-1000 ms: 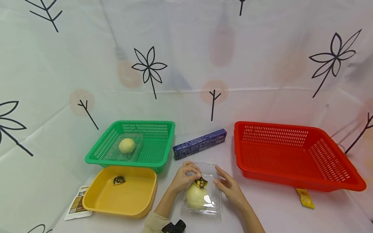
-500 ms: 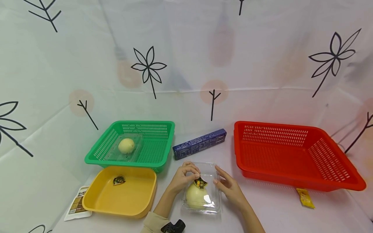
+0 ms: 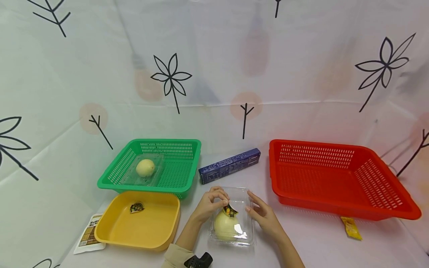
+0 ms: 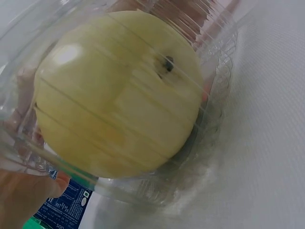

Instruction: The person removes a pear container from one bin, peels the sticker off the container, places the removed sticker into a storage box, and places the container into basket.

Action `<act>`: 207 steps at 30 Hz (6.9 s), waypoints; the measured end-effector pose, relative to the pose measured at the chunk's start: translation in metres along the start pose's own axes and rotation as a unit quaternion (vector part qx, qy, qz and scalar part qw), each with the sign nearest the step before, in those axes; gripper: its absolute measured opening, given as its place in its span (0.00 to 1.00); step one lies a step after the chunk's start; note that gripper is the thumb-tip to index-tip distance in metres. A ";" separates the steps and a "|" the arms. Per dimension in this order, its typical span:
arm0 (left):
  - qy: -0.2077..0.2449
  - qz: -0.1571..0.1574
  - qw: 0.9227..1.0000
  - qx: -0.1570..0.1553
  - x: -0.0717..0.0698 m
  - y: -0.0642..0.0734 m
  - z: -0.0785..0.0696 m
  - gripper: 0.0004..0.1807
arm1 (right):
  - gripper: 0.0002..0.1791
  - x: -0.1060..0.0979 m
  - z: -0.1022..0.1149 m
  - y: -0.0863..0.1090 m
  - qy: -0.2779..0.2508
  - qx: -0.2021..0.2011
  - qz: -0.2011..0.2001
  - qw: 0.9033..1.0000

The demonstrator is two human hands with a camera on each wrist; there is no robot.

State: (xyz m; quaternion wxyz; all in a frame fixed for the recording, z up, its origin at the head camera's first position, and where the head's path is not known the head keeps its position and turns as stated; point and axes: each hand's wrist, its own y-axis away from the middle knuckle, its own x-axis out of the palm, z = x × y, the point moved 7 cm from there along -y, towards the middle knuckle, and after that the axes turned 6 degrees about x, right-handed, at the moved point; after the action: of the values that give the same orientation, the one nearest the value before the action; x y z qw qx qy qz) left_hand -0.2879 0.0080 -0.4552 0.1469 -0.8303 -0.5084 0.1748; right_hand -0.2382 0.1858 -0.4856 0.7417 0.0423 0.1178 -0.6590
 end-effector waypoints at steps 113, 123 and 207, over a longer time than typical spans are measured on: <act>0.171 0.007 0.982 0.076 -0.006 0.003 0.002 0.19 | 0.29 -0.001 -0.002 0.001 0.000 0.010 -0.004 1.000; 0.184 0.000 0.982 0.054 -0.007 0.003 0.004 0.15 | 0.29 0.000 -0.002 0.001 -0.005 0.009 -0.002 1.000; 0.054 -0.076 0.995 -0.044 -0.030 0.044 -0.047 0.10 | 0.29 0.001 0.000 0.001 -0.026 -0.012 0.003 1.000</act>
State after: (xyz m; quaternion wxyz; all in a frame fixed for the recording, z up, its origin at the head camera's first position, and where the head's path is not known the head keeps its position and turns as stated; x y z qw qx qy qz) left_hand -0.2446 -0.0412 -0.4273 0.1508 -0.8031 -0.5685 0.0952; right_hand -0.2371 0.1852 -0.4858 0.7469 0.0170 0.1060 -0.6562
